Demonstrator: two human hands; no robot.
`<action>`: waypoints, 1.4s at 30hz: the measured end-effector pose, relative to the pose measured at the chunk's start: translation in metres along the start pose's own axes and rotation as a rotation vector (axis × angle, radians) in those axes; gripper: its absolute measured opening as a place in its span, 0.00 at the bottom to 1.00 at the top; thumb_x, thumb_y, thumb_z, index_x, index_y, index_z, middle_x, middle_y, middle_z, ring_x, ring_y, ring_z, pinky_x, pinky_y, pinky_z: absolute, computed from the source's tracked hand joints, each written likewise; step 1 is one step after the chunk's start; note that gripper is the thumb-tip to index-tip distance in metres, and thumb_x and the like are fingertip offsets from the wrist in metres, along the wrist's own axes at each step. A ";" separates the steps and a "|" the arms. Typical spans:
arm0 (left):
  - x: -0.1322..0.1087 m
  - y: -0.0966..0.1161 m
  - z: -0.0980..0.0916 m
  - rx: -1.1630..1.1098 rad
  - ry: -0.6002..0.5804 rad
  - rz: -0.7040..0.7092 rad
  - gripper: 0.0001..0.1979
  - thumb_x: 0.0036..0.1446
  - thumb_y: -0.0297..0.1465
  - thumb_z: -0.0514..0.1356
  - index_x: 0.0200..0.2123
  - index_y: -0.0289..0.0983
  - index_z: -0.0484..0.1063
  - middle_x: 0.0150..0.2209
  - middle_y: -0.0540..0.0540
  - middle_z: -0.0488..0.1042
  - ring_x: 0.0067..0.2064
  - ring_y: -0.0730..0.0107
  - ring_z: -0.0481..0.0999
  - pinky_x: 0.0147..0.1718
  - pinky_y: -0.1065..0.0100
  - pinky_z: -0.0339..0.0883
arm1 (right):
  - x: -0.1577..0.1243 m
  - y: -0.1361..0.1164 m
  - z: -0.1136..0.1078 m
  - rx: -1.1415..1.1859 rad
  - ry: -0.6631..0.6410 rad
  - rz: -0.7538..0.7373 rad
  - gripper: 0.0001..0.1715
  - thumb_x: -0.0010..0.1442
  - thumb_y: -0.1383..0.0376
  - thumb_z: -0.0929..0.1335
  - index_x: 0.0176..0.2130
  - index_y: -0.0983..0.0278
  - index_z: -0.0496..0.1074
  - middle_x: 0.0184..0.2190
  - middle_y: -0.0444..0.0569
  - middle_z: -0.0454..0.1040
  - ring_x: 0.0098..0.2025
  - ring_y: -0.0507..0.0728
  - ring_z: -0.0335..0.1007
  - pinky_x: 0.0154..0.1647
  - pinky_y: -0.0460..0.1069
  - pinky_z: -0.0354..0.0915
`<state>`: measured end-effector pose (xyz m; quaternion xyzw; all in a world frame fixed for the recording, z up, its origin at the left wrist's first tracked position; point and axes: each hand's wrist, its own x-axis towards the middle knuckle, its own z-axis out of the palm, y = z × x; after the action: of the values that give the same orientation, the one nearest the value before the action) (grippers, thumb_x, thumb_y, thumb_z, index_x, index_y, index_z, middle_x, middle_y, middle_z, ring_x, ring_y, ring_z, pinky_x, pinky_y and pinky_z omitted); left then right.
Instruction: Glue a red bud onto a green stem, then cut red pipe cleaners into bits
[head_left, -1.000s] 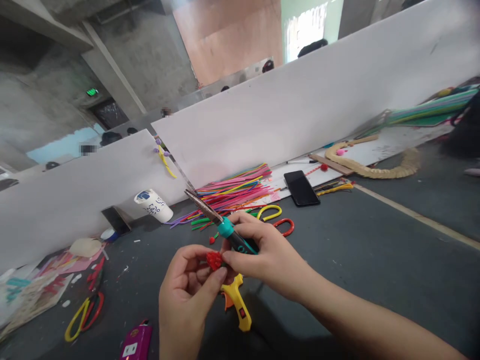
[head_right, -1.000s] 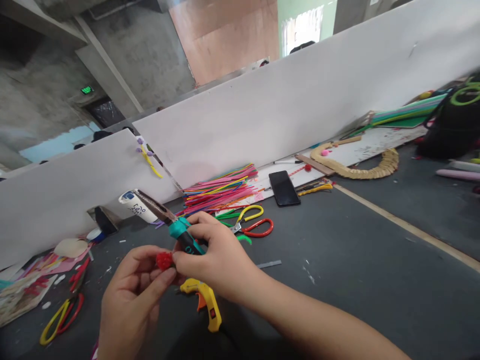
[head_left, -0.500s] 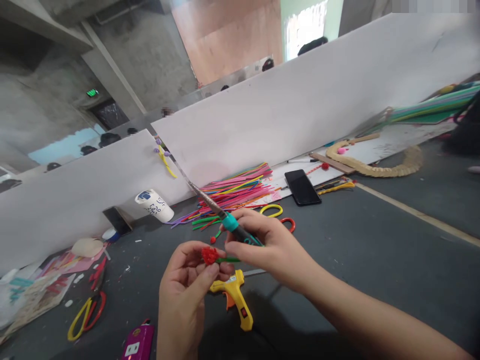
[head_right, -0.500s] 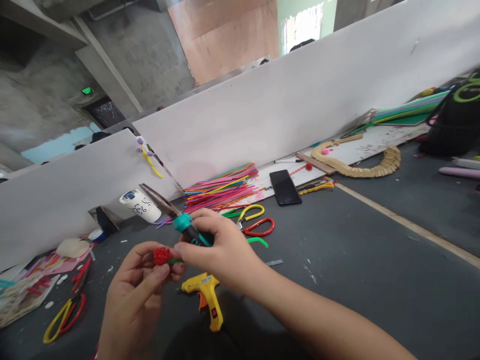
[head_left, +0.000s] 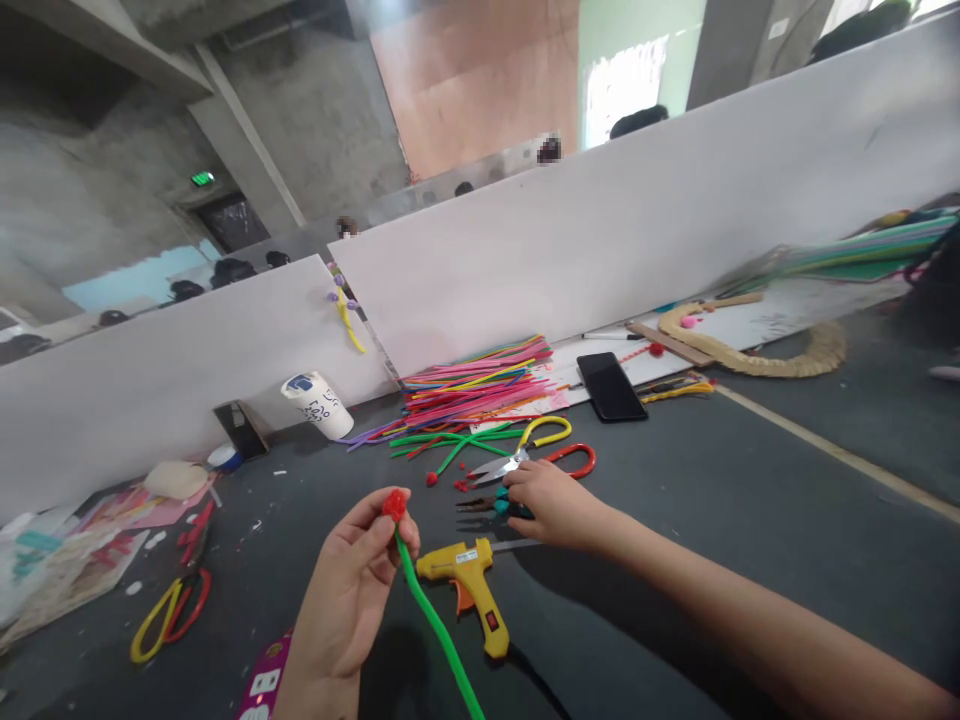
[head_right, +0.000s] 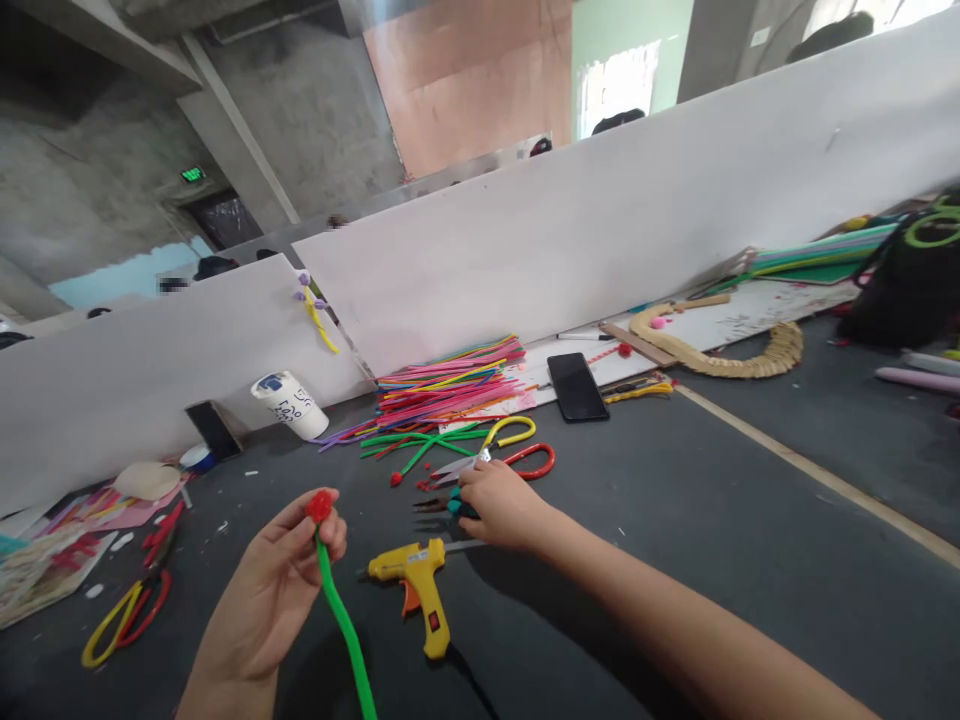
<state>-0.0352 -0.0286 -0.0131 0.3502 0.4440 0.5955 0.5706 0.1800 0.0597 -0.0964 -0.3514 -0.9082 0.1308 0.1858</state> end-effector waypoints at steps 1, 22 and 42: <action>-0.003 0.000 0.000 -0.001 0.000 -0.014 0.09 0.45 0.27 0.62 0.34 0.34 0.75 0.21 0.49 0.71 0.24 0.76 0.69 0.23 0.77 0.64 | 0.002 0.001 0.008 -0.025 -0.016 0.004 0.06 0.49 0.65 0.67 0.26 0.66 0.73 0.31 0.53 0.72 0.37 0.60 0.64 0.38 0.51 0.56; -0.036 0.017 0.003 0.218 0.144 0.310 0.10 0.39 0.26 0.65 0.30 0.38 0.76 0.23 0.50 0.74 0.23 0.75 0.73 0.23 0.75 0.68 | -0.007 -0.095 0.052 0.023 -0.140 0.450 0.14 0.51 0.58 0.63 0.32 0.66 0.72 0.27 0.53 0.76 0.28 0.60 0.72 0.23 0.46 0.55; -0.044 0.027 0.004 0.108 0.112 0.233 0.09 0.36 0.25 0.67 0.24 0.38 0.72 0.20 0.52 0.72 0.19 0.77 0.69 0.18 0.78 0.62 | -0.039 -0.092 -0.056 1.481 0.128 0.383 0.12 0.47 0.58 0.67 0.29 0.65 0.70 0.21 0.44 0.68 0.16 0.45 0.55 0.15 0.41 0.53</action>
<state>-0.0373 -0.0708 0.0172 0.3959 0.4630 0.6515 0.4522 0.1762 -0.0271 -0.0222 -0.2932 -0.4943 0.7146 0.3989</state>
